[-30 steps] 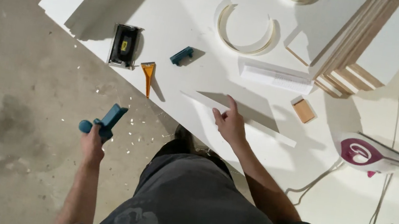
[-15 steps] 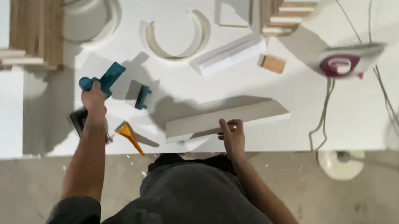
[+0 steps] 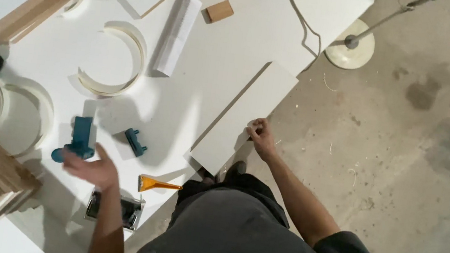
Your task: The person applies white edge banding to a wooden board, using an iron to adhere the strip and a utility knife to trim the excess. They then use a sanding block to smooth the edges of the board.
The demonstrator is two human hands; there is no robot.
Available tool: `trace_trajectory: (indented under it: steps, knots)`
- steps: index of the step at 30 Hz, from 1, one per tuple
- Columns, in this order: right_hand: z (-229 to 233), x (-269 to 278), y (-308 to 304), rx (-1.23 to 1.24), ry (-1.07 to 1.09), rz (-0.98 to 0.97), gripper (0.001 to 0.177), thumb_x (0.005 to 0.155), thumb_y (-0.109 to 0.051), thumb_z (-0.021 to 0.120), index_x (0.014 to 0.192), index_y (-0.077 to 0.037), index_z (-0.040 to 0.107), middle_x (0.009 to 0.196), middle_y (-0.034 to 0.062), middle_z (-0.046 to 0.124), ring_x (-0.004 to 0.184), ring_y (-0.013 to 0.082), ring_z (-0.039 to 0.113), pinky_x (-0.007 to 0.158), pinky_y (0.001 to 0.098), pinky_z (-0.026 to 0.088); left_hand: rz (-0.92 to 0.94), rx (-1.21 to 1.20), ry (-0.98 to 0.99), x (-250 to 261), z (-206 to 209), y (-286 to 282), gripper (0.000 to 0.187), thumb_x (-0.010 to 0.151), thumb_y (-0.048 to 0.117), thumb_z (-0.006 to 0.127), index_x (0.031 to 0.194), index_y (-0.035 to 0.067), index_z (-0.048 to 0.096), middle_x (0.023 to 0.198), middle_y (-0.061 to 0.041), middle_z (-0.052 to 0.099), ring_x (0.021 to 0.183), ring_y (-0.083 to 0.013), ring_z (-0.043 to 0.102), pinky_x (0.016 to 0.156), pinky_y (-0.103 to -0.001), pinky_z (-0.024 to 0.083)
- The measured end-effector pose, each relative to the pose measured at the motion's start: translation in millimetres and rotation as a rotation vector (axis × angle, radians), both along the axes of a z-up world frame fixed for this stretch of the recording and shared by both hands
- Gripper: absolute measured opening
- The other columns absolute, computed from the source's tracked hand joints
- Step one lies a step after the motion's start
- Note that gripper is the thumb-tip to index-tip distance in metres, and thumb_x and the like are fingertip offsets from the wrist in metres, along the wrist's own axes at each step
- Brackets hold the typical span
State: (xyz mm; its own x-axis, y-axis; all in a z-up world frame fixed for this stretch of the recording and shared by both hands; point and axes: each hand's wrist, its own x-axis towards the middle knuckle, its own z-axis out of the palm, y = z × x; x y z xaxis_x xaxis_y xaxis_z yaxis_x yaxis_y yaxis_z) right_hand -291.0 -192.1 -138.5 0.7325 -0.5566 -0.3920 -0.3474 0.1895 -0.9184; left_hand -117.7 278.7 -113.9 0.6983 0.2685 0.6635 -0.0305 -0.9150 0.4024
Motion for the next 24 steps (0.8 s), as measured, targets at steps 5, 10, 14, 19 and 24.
trace_trajectory:
  steps: [5, 10, 14, 19, 24]
  knots:
    - [9.1, -1.1, 0.0, 0.065, -0.064, -0.031, 0.027, 0.099, -0.015, 0.072, 0.115, -0.014, 0.05, 0.083, 0.0054, 0.06, 0.073, 0.014, 0.061, 0.072, 0.0262, 0.057, -1.133, -0.104, 0.475, -21.4, 31.4, -197.7, 0.032, 0.096, 0.003, 0.066, 0.128, 0.004, 0.066, 0.122, -0.019, 0.064, 0.115, -0.0408, 0.064, 0.095, -0.049, 0.054]
    - [1.6, 2.8, -4.9, -0.191, -0.098, -0.019, 0.032, 0.095, -0.018, 0.078, 0.115, -0.011, 0.054, 0.081, 0.002, 0.052, 0.072, 0.0145, 0.058, 0.067, 0.0278, 0.051, -1.334, 0.162, 0.496, 1.6, -32.5, -340.9, 0.061, 0.101, 0.037, 0.065, 0.155, 0.016, 0.047, 0.153, -0.018, 0.048, 0.137, -0.0368, 0.051, 0.115, -0.05, 0.039]
    - [6.1, -15.6, 40.7, -0.831, -0.047, -0.107, 0.031, 0.092, -0.028, 0.079, 0.105, -0.013, 0.056, 0.096, 0.0068, 0.05, 0.092, 0.0284, 0.055, 0.081, 0.0378, 0.045, -1.349, 0.446, 0.658, 7.8, -27.4, -373.9, 0.065, 0.106, 0.06, 0.047, 0.163, 0.03, 0.033, 0.167, -0.01, 0.033, 0.156, -0.0293, 0.03, 0.131, -0.051, 0.013]
    - [-52.2, -7.0, 262.1, -0.474, -0.127, 0.495, 0.028, 0.094, -0.019, 0.068, 0.12, -0.008, 0.065, 0.109, 0.0084, 0.06, 0.103, 0.0223, 0.056, 0.101, 0.031, 0.039, -1.366, 0.504, 0.527, 16.1, -32.8, -371.7, 0.062, 0.107, 0.059, 0.045, 0.162, 0.03, 0.035, 0.164, -0.009, 0.038, 0.152, -0.0293, 0.036, 0.129, -0.05, 0.021]
    - [-59.7, 29.2, 263.4, -0.273, -0.058, 0.55, 0.044, 0.095, -0.023, 0.069, 0.136, -0.008, 0.061, 0.124, 0.0067, 0.06, 0.114, 0.0154, 0.051, 0.114, 0.026, 0.032, -1.399, 0.481, 0.323, 13.8, -35.2, -376.4, 0.062, 0.106, 0.057, 0.051, 0.159, 0.026, 0.042, 0.157, -0.012, 0.048, 0.145, -0.0299, 0.047, 0.123, -0.049, 0.032]
